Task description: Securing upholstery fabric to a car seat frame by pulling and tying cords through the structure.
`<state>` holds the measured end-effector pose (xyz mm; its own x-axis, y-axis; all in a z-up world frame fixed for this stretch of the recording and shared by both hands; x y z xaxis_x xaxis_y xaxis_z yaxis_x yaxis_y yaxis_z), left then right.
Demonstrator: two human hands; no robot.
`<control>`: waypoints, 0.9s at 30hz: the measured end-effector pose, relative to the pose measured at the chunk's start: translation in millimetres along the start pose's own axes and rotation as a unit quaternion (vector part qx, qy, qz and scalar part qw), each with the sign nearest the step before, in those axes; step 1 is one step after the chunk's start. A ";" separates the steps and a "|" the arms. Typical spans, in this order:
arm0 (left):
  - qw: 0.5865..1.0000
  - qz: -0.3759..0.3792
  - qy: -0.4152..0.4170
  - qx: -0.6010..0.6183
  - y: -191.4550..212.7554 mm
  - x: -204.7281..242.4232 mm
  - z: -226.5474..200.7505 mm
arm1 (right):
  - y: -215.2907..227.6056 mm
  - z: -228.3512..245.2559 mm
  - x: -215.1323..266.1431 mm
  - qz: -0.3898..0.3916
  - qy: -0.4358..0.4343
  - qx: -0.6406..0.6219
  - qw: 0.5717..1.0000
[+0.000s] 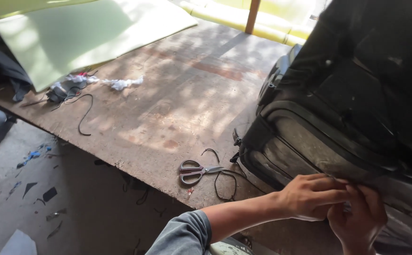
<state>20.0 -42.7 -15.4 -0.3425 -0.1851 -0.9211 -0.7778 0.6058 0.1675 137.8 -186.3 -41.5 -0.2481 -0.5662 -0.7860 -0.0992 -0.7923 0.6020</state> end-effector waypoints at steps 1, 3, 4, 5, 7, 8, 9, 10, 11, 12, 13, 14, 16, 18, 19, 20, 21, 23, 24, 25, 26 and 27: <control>0.998 0.067 -0.004 0.014 -7.4 5.7 6.8 | -6.3 -9.4 7.8 -0.011 -0.010 -0.002 1.000; 0.993 0.114 -0.026 -0.006 -31.2 8.6 19.3 | -14.1 -9.6 9.3 -0.032 -0.023 -0.030 0.999; 0.985 0.163 -0.047 -0.020 -42.8 11.2 25.2 | -18.0 -8.8 11.5 -0.051 -0.041 -0.054 0.996; 0.986 0.163 -0.042 -0.021 -39.9 1.2 16.8 | -26.8 2.1 1.3 -0.047 -0.042 -0.056 0.996; 0.979 0.165 -0.114 -0.048 -34.3 -21.7 4.1 | -45.0 21.3 -21.7 -0.221 -0.045 -0.074 0.971; 0.979 0.164 -0.114 -0.049 -23.6 -24.0 5.2 | -58.8 29.4 -38.4 -0.222 -0.044 -0.075 0.971; 0.974 0.180 -0.113 -0.080 -16.1 -19.7 -1.9 | -63.3 39.8 -42.9 -0.344 -0.052 -0.077 0.934; 0.968 0.196 -0.112 -0.110 -8.6 -14.2 -7.1 | -70.6 49.3 -46.2 -0.461 -0.058 -0.076 0.882; 0.972 0.193 -0.099 -0.090 8.8 -6.1 -7.2 | -50.8 46.4 -37.3 -0.446 -0.061 -0.060 0.891; 0.983 0.178 -0.044 -0.009 26.3 3.1 -3.9 | -34.4 44.6 -31.2 -0.305 -0.020 -0.063 0.950; 0.984 0.161 0.010 0.073 42.6 12.1 4.0 | -20.5 41.9 -27.0 -0.157 0.017 -0.065 0.985; 0.983 0.157 0.021 0.093 65.9 27.8 16.4 | -12.1 43.8 -23.2 -0.140 0.010 -0.051 0.989; 0.985 0.119 0.118 -0.043 117.3 55.8 51.7 | -2.2 49.7 -22.2 -0.124 -0.073 0.007 0.990; 0.953 0.056 0.292 -0.063 163.6 103.4 74.2 | 19.3 25.4 -2.7 -0.189 -0.090 -0.032 0.977; 0.887 -0.004 0.453 -0.094 191.5 126.4 88.9 | 26.8 14.2 4.3 -0.262 -0.104 -0.086 0.956; 0.886 -0.002 0.454 -0.091 204.1 160.2 100.8 | 29.7 24.0 1.4 -0.260 -0.105 -0.082 0.956; 0.824 0.010 0.540 -0.172 217.7 196.8 112.3 | 32.1 34.2 -0.7 -0.224 -0.114 -0.092 0.964; 0.748 0.025 0.616 -0.247 223.8 239.8 129.0 | 24.9 65.1 -5.6 -0.187 -0.124 -0.097 0.970; 0.747 0.042 0.627 -0.217 215.7 246.9 134.7 | 13.0 85.5 -8.4 -0.079 -0.158 -0.110 0.978; 0.746 0.058 0.637 -0.186 205.3 254.1 140.9 | 1.1 104.6 -11.0 0.028 -0.189 -0.121 0.974; 0.747 0.058 0.637 -0.181 190.6 243.0 150.9 | -16.2 119.4 -24.9 0.029 -0.188 -0.116 0.975; 0.787 0.077 0.593 -0.152 174.3 232.9 157.3 | -34.5 134.6 -37.1 0.130 -0.208 -0.167 0.955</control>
<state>-112.5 141.6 -256.0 -0.5567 -0.8282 0.0645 -0.7066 0.5129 0.4874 20.7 -107.4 -14.2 -0.5915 -0.6688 -0.4504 0.3140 -0.7055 0.6353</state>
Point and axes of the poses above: each hand's wrist, its own x-axis away from the middle knuckle, its own y-axis out of the back of the hand, z = x × y, the point moved 1 cm from there along -x, towards the middle knuckle, and after that the axes turned 2 degrees about z, right-handed, at the moved point
